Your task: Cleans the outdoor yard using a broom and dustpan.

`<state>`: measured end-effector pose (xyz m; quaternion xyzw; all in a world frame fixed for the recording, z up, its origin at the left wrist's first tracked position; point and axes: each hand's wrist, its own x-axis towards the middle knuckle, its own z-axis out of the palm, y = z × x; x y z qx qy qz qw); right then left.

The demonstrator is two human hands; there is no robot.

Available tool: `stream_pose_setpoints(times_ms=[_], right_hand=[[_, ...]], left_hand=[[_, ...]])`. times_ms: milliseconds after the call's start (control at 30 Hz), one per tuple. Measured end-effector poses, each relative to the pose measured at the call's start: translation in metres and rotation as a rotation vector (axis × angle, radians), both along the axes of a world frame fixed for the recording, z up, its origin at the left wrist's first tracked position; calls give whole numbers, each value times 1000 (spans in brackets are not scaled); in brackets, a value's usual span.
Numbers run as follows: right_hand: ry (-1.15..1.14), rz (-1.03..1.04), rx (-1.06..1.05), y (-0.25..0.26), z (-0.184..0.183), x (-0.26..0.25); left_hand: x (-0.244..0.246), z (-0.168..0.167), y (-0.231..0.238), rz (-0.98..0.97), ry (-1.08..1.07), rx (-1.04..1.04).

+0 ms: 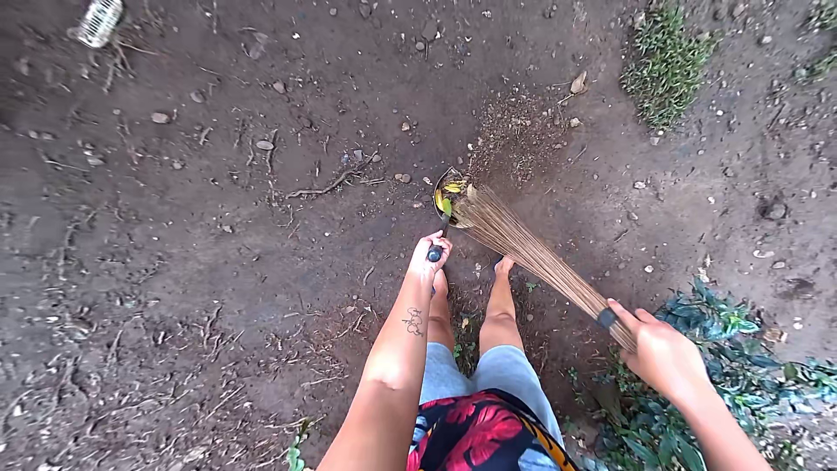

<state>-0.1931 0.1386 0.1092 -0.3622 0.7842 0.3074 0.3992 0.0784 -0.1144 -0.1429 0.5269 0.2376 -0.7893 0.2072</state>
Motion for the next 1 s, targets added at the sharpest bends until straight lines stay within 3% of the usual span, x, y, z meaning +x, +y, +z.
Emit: stream_pose_setpoints(times_ms=[133,367,433,533,800,1000], right_hand=[[96,-26,-2,1,6,5],[89,-151,79,-16,-83,44],[31,-157,106,-18,-93,57],[-31,-199,76,-6,-75,63],[5,-351,-70,44,16,36],[61,-443,-84,56,32,27]], left_hand=[[-8,1,0,1,-5,11],[-7,-2,0,-15,21,14],[-2,1,1,-19,16,19],[5,1,3,-7,22,41],[56,-9,22,28,116,82],[109,20,36,103,156,128]])
